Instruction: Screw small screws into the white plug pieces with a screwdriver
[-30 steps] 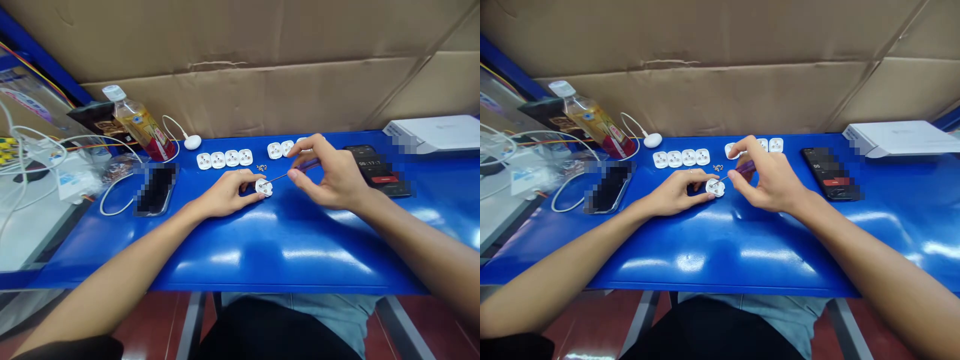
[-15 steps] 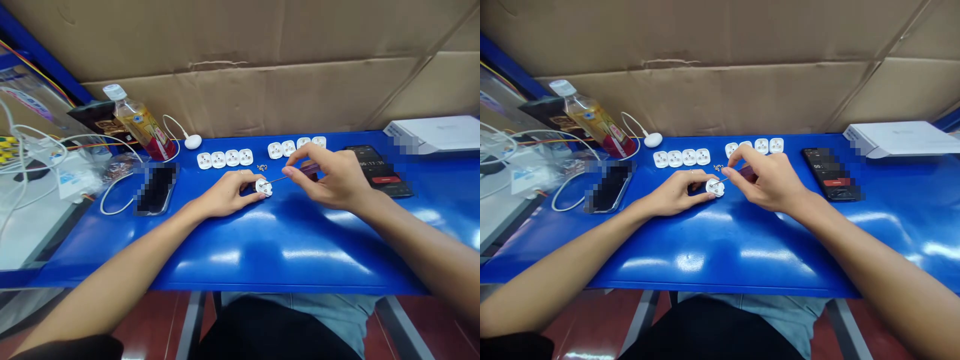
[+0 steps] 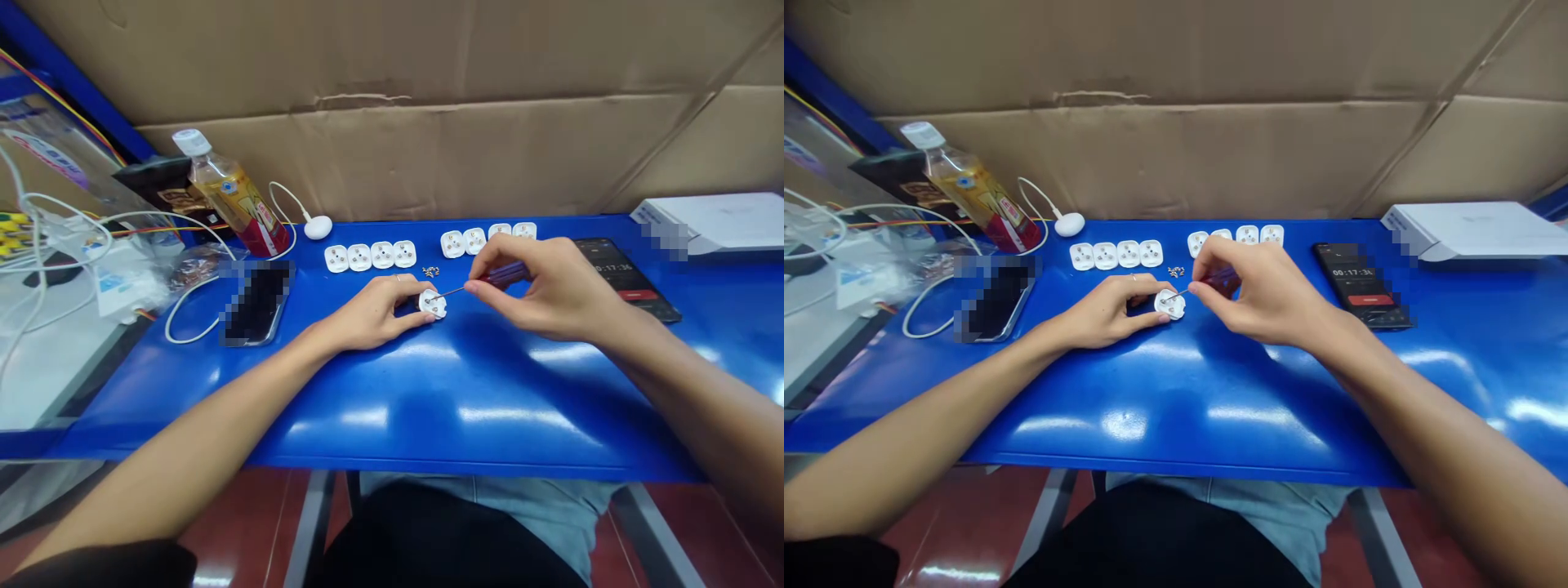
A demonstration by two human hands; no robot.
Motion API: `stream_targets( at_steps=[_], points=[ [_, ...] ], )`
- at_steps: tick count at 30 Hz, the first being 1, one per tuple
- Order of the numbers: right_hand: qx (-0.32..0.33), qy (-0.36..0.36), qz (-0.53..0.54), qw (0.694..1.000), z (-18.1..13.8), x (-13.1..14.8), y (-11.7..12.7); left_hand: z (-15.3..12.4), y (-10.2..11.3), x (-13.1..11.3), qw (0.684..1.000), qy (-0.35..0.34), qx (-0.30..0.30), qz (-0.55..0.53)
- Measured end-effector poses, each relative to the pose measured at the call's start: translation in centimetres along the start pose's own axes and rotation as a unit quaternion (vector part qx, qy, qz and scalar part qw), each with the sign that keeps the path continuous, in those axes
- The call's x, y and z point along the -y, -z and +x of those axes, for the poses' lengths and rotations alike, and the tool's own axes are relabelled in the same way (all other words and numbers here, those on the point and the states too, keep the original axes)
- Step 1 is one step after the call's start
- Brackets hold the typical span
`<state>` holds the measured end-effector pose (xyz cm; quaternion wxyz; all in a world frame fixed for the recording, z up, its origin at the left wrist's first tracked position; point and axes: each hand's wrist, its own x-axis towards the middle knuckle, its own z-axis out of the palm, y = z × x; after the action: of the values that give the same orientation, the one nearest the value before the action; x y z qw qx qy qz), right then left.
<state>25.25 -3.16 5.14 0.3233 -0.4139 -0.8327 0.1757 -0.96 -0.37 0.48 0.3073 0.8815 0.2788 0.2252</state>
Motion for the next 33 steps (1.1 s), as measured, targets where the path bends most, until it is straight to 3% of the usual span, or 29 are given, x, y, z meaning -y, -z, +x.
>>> stream_targets(
  at_steps=[10,16,23,28,33],
  points=[
    [-0.014,-0.144,0.043,0.989,0.4,1.5,-0.6,0.0,0.3,0.1,1.0,-0.004,0.018,0.015],
    [-0.051,-0.098,0.092,0.99,0.2,0.6,-1.4,-0.2,1.2,0.7,0.995,-0.001,-0.006,0.103],
    [-0.168,-0.05,0.111,0.978,-0.4,0.4,-1.4,-0.3,3.0,0.9,0.988,-0.013,-0.007,0.153],
    [-0.165,-0.045,0.113,0.979,-0.3,0.1,-1.5,-0.5,5.1,0.9,0.979,0.022,-0.062,0.192],
    [-0.167,-0.036,0.097,0.98,-0.2,-0.2,-1.6,-0.3,3.9,2.3,0.976,0.043,-0.103,0.188]
  ],
)
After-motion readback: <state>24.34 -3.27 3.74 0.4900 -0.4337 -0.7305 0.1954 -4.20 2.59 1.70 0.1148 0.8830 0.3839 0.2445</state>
